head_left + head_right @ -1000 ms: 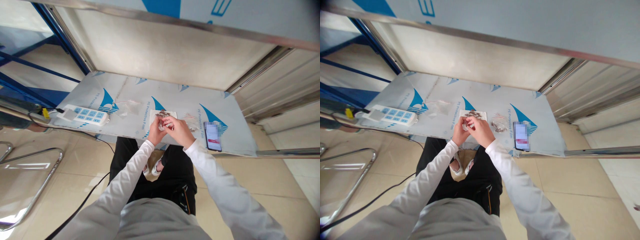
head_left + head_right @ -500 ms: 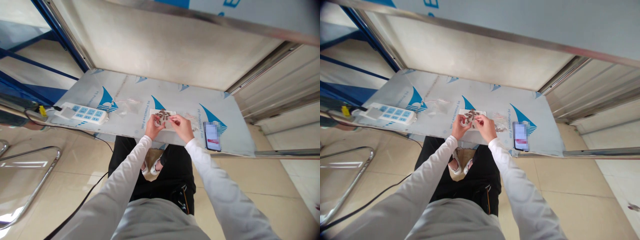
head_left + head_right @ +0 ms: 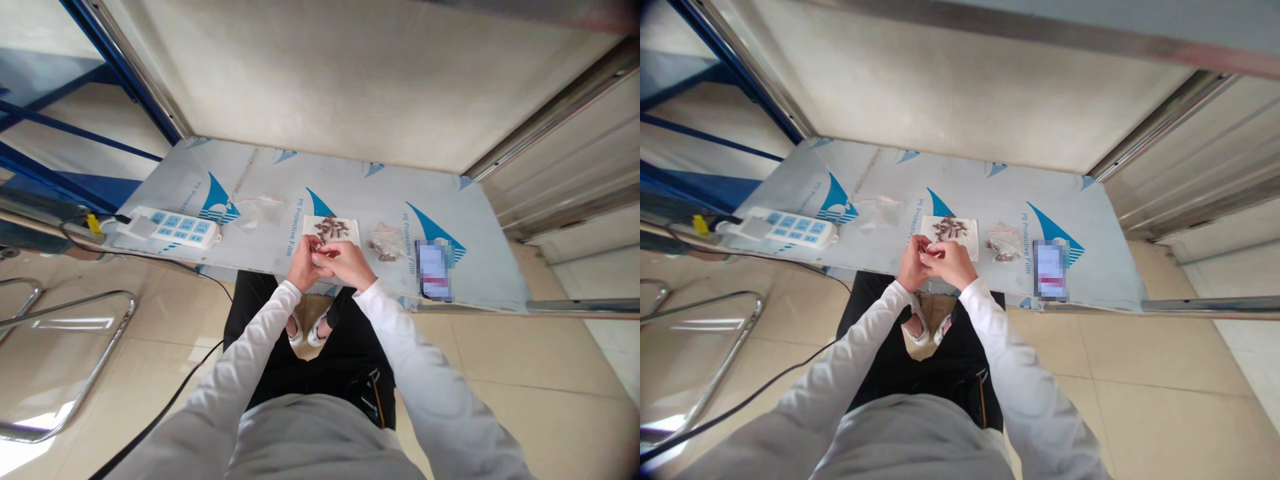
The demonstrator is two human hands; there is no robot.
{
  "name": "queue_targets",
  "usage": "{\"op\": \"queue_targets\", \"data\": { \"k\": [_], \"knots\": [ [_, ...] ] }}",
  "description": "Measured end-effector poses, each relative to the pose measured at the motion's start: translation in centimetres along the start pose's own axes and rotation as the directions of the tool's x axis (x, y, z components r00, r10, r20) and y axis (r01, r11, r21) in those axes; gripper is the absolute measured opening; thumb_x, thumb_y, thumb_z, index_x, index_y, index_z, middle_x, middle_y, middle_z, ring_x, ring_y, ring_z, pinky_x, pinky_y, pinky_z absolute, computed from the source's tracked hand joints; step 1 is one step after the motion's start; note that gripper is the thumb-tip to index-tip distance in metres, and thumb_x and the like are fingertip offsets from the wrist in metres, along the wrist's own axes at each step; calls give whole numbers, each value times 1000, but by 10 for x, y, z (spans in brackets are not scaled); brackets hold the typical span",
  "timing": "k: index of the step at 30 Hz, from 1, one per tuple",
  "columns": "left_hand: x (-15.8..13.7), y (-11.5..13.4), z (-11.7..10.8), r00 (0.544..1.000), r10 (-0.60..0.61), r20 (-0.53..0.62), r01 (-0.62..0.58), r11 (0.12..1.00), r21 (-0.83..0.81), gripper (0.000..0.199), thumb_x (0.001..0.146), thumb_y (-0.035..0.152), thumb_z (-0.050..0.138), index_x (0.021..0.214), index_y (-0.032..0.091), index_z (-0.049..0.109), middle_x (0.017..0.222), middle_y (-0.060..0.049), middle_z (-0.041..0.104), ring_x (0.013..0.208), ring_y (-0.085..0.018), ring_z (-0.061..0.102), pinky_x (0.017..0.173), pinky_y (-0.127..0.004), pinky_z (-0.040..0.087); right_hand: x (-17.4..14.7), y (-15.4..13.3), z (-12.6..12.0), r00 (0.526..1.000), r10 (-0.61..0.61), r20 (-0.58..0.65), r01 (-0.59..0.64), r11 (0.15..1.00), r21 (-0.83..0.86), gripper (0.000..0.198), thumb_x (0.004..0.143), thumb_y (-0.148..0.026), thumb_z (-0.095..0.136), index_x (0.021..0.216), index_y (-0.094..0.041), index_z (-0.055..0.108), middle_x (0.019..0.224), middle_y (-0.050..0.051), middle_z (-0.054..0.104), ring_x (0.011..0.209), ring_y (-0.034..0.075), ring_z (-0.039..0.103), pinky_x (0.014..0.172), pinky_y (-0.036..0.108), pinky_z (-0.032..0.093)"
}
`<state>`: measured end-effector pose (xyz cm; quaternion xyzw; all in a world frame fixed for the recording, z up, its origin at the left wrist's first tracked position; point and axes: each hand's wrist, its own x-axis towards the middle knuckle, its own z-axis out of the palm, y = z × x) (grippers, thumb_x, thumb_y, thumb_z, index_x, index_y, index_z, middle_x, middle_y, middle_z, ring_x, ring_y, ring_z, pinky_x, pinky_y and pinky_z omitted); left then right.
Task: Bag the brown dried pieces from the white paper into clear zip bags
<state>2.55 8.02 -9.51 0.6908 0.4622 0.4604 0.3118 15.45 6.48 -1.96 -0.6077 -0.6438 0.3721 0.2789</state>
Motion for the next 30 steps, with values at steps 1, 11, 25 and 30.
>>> {"op": "queue_targets", "data": {
  "k": [1, 11, 25, 30],
  "knots": [
    [-1, 2, -2, 1000, 11, 8, -11, 1000, 1, 60, 52, 31, 79, 98, 19, 43, 86, 0, 53, 70, -14, 53, 66, -29, 46, -1, -3, -1, 999, 18, 36, -18, 1000, -2, 13, 74, -27, 67, 78, -18, 75, 76, 3, 75, 75, 19, 69, 68, 25, 49],
    [-29, 45, -23, 970, -160, -185, 153, 987, -49, 28, 88, 45, 48, 88, 17, 53, 85, -4, 59, 82, -17, 58, 77, -31, 46, -33, -10, 0, 958, -98, -269, 62, 989, -137, 16, 80, -27, 63, 71, -18, 73, 70, 4, 73, 62, 17, 66, 64, 26, 48],
    [-26, 69, -39, 939, -274, 207, 210, 936, 283, 16, 77, 28, 60, 66, 18, 66, 60, -1, 68, 56, -15, 63, 57, -24, 45, -55, 5, -12, 960, -160, -228, 115, 973, -201, 20, 86, -15, 50, 92, -19, 69, 79, 3, 71, 69, 17, 67, 70, 28, 51],
    [-23, 83, -50, 929, -228, 290, 88, 900, 426, 18, 79, 29, 58, 66, 19, 66, 64, -3, 69, 61, -18, 65, 63, -29, 47, -53, 1, -12, 973, -229, -7, 202, 872, -446, 23, 81, -7, 55, 92, -19, 71, 91, 7, 70, 83, 19, 66, 76, 28, 49]
  ]
}}
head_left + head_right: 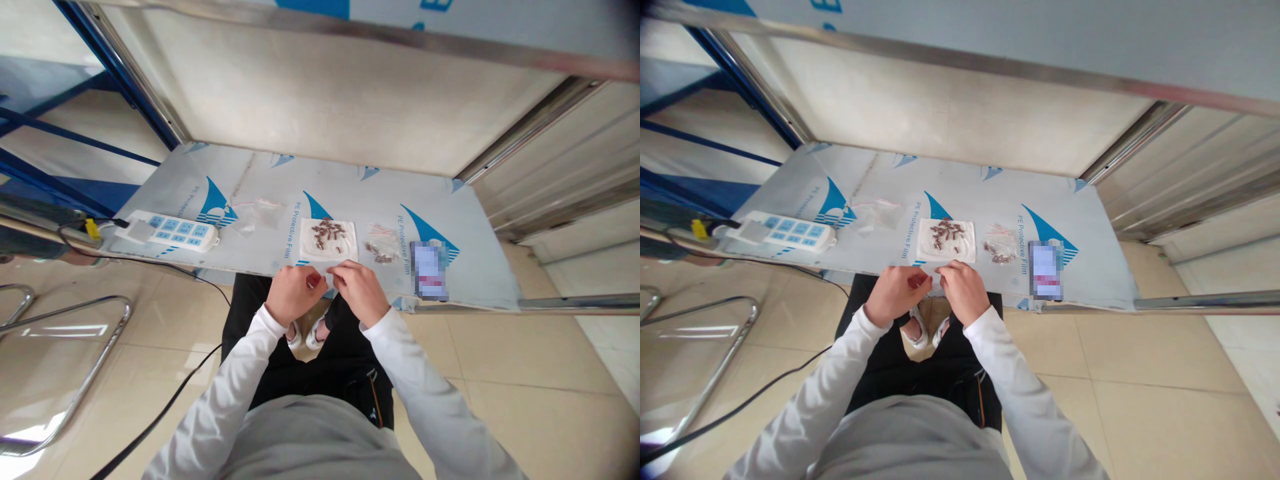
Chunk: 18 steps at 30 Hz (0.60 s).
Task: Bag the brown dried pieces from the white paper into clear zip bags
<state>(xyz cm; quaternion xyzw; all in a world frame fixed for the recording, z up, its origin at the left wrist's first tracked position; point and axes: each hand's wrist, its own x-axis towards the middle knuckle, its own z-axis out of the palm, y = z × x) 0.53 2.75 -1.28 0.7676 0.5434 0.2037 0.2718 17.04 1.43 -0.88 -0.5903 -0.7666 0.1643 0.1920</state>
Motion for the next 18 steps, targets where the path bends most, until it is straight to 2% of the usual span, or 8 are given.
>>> {"op": "queue_targets", "data": {
  "k": [2, 3, 5, 7, 10, 13, 16, 18],
  "knots": [
    [-1, -1, -3, 994, 93, -49, -92, 995, 28, 18, 77, 36, 62, 79, 19, 66, 78, -6, 71, 77, -23, 67, 75, -35, 49, 4, 4, 0, 999, 15, 44, -17, 999, 27, 23, 78, -9, 61, 98, -17, 70, 88, 7, 70, 77, 18, 66, 74, 28, 49],
    [-1, -3, -3, 983, 157, -91, -154, 987, 33, 29, 73, 40, 66, 92, 18, 65, 93, -9, 71, 91, -26, 65, 84, -39, 48, 6, 5, -1, 998, 28, 53, -31, 998, 60, 23, 76, -10, 64, 98, -16, 69, 85, 6, 70, 74, 17, 65, 73, 28, 49],
    [0, -8, 3, 949, 279, -148, -278, 960, 29, 71, 63, 48, 75, 121, 14, 52, 125, -17, 59, 118, -33, 53, 99, -47, 40, 7, 4, -3, 996, 50, 79, -61, 988, 142, 23, 72, -10, 67, 94, -16, 69, 78, 4, 69, 67, 16, 64, 69, 27, 49],
    [3, -14, 14, 931, 343, -127, -347, 938, -11, 93, 60, 48, 78, 135, 13, 36, 135, -19, 50, 125, -33, 46, 104, -49, 37, 6, 1, -4, 992, 53, 113, -78, 971, 224, 18, 71, -10, 67, 87, -17, 68, 74, 2, 69, 63, 14, 63, 66, 25, 48],
    [8, -25, 32, 949, 306, -80, -313, 944, -107, 65, 69, 37, 74, 124, 17, 46, 115, -12, 63, 109, -27, 58, 94, -42, 45, 4, 2, -1, 990, 32, 140, -83, 921, 380, 10, 73, -15, 66, 82, -19, 64, 73, -1, 69, 61, 13, 63, 64, 23, 49],
    [7, -34, 42, 973, 190, -131, -209, 967, -147, 36, 74, 37, 71, 102, 20, 55, 89, -4, 65, 88, -21, 62, 82, -34, 49, 12, 23, 11, 995, 100, 20, -98, 890, 444, 8, 79, -24, 61, 85, -19, 62, 79, 1, 70, 69, 13, 66, 67, 24, 51],
    [4, -42, 44, 980, 100, -170, -131, 975, -180, 36, 75, 43, 69, 99, 21, 54, 77, 0, 61, 76, -18, 60, 76, -31, 48, 34, 55, 30, 964, 247, -97, -219, 947, 234, 10, 81, -20, 58, 88, -17, 64, 84, 5, 70, 71, 14, 65, 72, 27, 51],
    [4, -47, 42, 983, 81, -166, -117, 970, -215, 38, 76, 44, 68, 101, 20, 53, 75, 1, 60, 73, -16, 59, 74, -29, 47, 50, 72, 44, 955, 285, -76, -277, 955, 103, 13, 78, -14, 60, 89, -15, 67, 88, 8, 70, 72, 14, 65, 77, 29, 50]
  ]
}}
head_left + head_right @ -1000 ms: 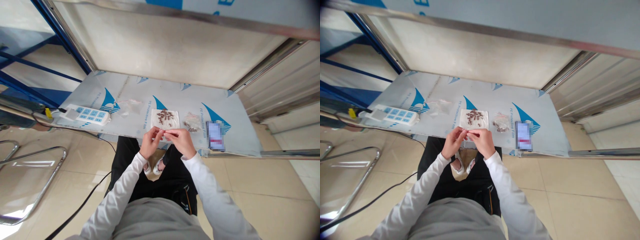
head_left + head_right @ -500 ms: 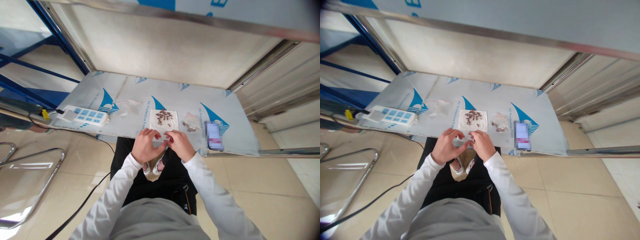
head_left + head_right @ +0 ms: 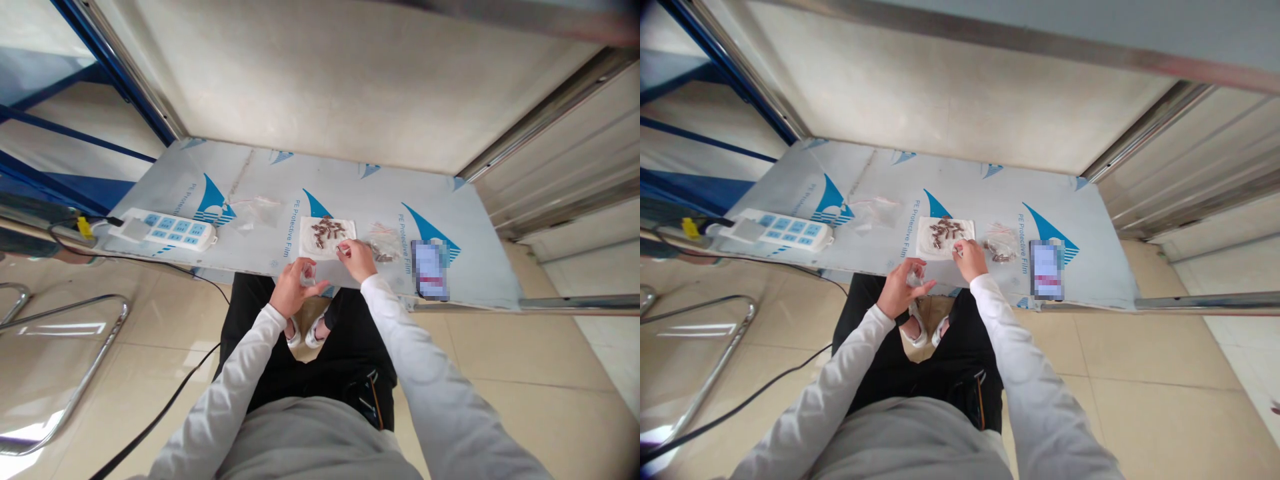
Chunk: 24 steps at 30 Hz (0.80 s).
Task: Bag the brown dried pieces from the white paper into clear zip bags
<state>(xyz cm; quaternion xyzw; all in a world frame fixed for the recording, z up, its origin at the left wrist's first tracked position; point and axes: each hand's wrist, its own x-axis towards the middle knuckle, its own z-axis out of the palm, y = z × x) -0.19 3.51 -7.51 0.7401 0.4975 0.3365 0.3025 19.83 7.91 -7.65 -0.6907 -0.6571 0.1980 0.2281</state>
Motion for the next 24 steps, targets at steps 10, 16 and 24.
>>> {"op": "queue_targets", "data": {
  "k": [10, 16, 24],
  "knots": [
    [10, -13, -16, 997, -32, -70, 19, 982, -186, 54, 62, 49, 78, 100, 20, 53, 85, -4, 71, 82, -18, 68, 78, -29, 51, 13, -25, 4, 1000, 5, 28, -6, 998, 58, 16, 79, -15, 61, 93, -14, 67, 87, 7, 72, 72, 14, 65, 73, 26, 50],
    [20, -4, -15, 985, -29, -169, -6, 979, -202, 55, 62, 52, 77, 101, 19, 54, 89, -4, 71, 80, -18, 68, 73, -26, 51, -32, -97, -29, 971, -241, -9, 231, 921, 315, 9, 79, -24, 65, 85, -20, 70, 82, 1, 72, 67, 13, 61, 65, 24, 48],
    [24, 3, -7, 964, -87, -253, 21, 967, -253, 47, 65, 47, 76, 96, 20, 53, 77, 0, 67, 70, -14, 64, 70, -25, 49, -9, -70, -25, 963, -270, 21, 253, 923, 289, 21, 87, -29, 55, 96, -20, 71, 92, 5, 73, 77, 16, 65, 72, 27, 49]
  ]
}}
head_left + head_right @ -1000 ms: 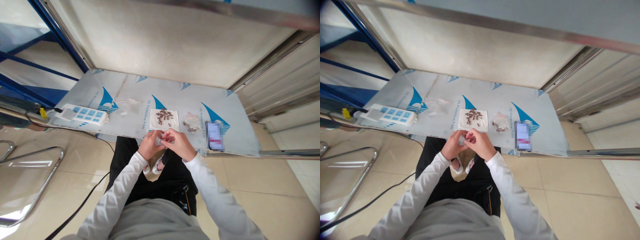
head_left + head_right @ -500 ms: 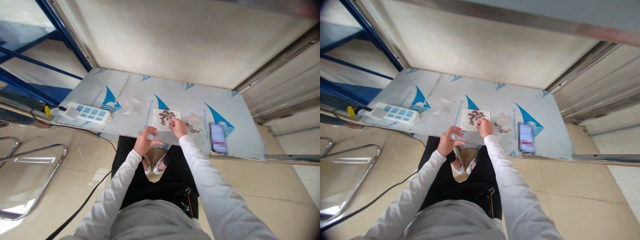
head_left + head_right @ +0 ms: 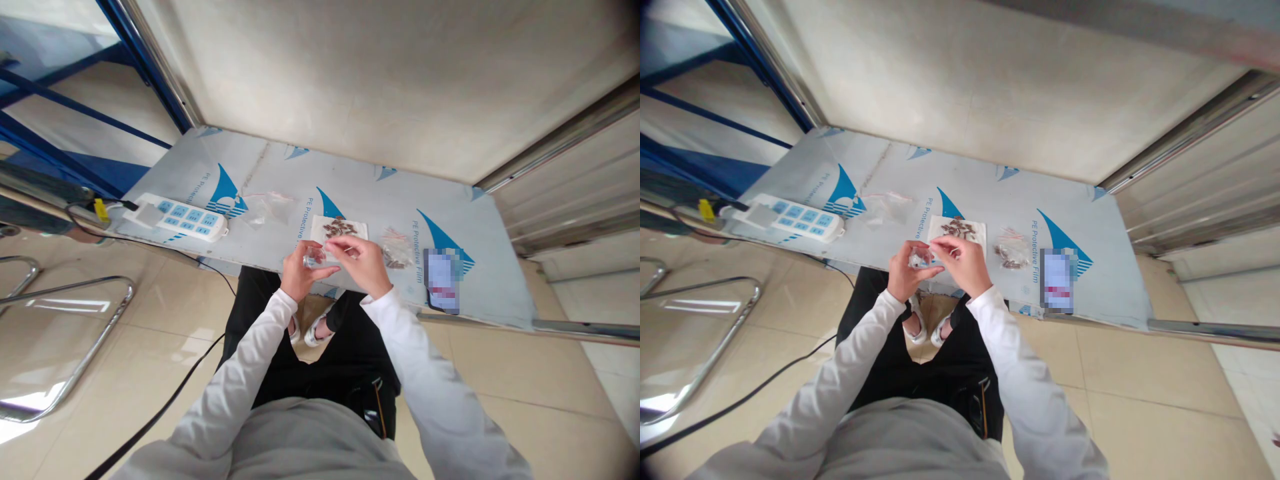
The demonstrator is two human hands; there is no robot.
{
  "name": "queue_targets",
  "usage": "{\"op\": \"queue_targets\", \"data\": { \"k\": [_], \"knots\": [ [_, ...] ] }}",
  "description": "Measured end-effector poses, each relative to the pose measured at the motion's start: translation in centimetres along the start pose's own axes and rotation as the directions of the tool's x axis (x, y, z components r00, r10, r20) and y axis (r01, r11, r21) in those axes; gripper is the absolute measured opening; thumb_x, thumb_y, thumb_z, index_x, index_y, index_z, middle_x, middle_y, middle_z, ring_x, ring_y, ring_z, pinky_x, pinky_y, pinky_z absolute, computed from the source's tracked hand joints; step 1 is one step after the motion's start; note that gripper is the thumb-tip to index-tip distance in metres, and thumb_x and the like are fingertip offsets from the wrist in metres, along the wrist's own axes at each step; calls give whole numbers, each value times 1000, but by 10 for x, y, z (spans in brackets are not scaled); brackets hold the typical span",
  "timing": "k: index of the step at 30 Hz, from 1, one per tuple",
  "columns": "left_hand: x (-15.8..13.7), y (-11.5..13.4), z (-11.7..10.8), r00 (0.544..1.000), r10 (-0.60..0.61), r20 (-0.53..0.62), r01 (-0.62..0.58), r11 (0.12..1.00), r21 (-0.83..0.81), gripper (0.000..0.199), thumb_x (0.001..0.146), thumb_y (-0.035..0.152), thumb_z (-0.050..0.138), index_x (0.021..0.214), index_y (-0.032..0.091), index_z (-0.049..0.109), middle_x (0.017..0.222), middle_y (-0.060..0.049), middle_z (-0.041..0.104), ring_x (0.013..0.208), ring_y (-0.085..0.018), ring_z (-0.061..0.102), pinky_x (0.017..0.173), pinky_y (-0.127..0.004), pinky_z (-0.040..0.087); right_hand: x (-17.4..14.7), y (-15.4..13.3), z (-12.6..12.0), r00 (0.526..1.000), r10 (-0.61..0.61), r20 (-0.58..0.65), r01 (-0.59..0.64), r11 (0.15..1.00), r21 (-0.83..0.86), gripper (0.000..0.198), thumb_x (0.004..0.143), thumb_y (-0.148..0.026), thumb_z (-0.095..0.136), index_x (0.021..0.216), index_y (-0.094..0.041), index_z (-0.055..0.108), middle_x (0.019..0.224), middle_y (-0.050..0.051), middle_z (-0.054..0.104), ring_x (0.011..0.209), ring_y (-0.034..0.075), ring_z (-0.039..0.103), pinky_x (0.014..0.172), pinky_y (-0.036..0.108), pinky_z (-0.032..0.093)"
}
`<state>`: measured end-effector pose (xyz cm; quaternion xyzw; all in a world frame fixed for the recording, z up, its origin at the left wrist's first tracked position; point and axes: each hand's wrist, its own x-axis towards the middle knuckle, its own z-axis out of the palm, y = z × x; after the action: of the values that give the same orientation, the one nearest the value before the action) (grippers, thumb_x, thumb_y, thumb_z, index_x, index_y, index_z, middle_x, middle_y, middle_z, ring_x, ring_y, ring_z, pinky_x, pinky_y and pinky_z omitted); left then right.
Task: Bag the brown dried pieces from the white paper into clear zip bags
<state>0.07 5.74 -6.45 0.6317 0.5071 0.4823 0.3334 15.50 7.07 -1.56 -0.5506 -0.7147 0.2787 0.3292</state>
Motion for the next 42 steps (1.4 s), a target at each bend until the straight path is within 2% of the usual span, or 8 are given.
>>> {"op": "queue_targets", "data": {
  "k": [3, 6, 15, 23, 26, 29, 34, 42],
  "knots": [
    [-2, -3, -2, 999, -7, -32, 6, 999, -38, 47, 65, 44, 78, 96, 20, 53, 71, 1, 65, 67, -13, 62, 70, -25, 49, 17, 44, 11, 988, 152, -25, -154, 965, -210, 22, 78, -23, 63, 98, -15, 70, 93, 8, 71, 67, 14, 63, 69, 27, 50],
    [-3, -6, -5, 999, -12, -36, 11, 999, -30, 49, 62, 44, 79, 95, 20, 53, 70, 2, 64, 66, -13, 62, 69, -25, 49, 30, 73, 30, 982, 176, 63, -141, 918, -371, 23, 72, -19, 69, 95, -14, 70, 98, 10, 68, 78, 17, 63, 78, 29, 49],
    [-1, -11, -8, 1000, -2, -16, 2, 1000, 21, 44, 65, 42, 77, 95, 20, 53, 70, 4, 64, 65, -11, 62, 70, -24, 48, 44, 78, 49, 975, 222, 25, -191, 887, -420, 16, 78, -10, 58, 85, -15, 71, 95, 11, 70, 91, 21, 63, 86, 33, 46],
    [4, -6, -3, 999, -41, 16, 41, 998, 38, 44, 65, 42, 77, 96, 20, 53, 74, 2, 66, 68, -12, 63, 71, -24, 49, 18, 17, 8, 987, 121, -109, -140, 972, -190, 19, 82, -28, 61, 94, -18, 72, 83, 4, 73, 62, 14, 61, 67, 26, 49],
    [4, -2, 1, 999, -19, 33, 18, 999, 51, 44, 65, 40, 76, 96, 20, 53, 78, 1, 67, 70, -14, 64, 70, -24, 48, 1, -25, -11, 999, -45, 23, 47, 988, -149, 14, 81, -26, 63, 91, -22, 73, 83, 1, 72, 59, 12, 59, 63, 24, 46],
    [4, 1, 7, 998, 35, 55, -38, 998, 53, 42, 66, 39, 75, 96, 20, 53, 81, 0, 68, 73, -15, 64, 69, -24, 47, -3, -50, -19, 975, -85, 207, 154, 926, -344, 11, 81, -18, 63, 82, -22, 73, 80, 3, 70, 70, 16, 62, 64, 26, 44],
    [2, 5, 14, 998, 50, 32, -52, 997, 60, 42, 66, 40, 75, 95, 19, 53, 76, 2, 66, 67, -14, 62, 65, -22, 45, 0, -51, -15, 970, -30, 242, 140, 881, -453, 6, 81, -19, 66, 86, -21, 69, 81, 5, 71, 78, 20, 65, 67, 27, 43],
    [-2, 1, 4, 1000, 13, 14, -14, 998, 57, 41, 66, 40, 75, 96, 20, 54, 81, 1, 67, 72, -14, 64, 70, -24, 47, -11, -21, 0, 990, -99, 97, 110, 986, -121, 18, 89, -29, 55, 89, -22, 72, 85, 4, 72, 79, 18, 65, 73, 27, 47]
  ]
}}
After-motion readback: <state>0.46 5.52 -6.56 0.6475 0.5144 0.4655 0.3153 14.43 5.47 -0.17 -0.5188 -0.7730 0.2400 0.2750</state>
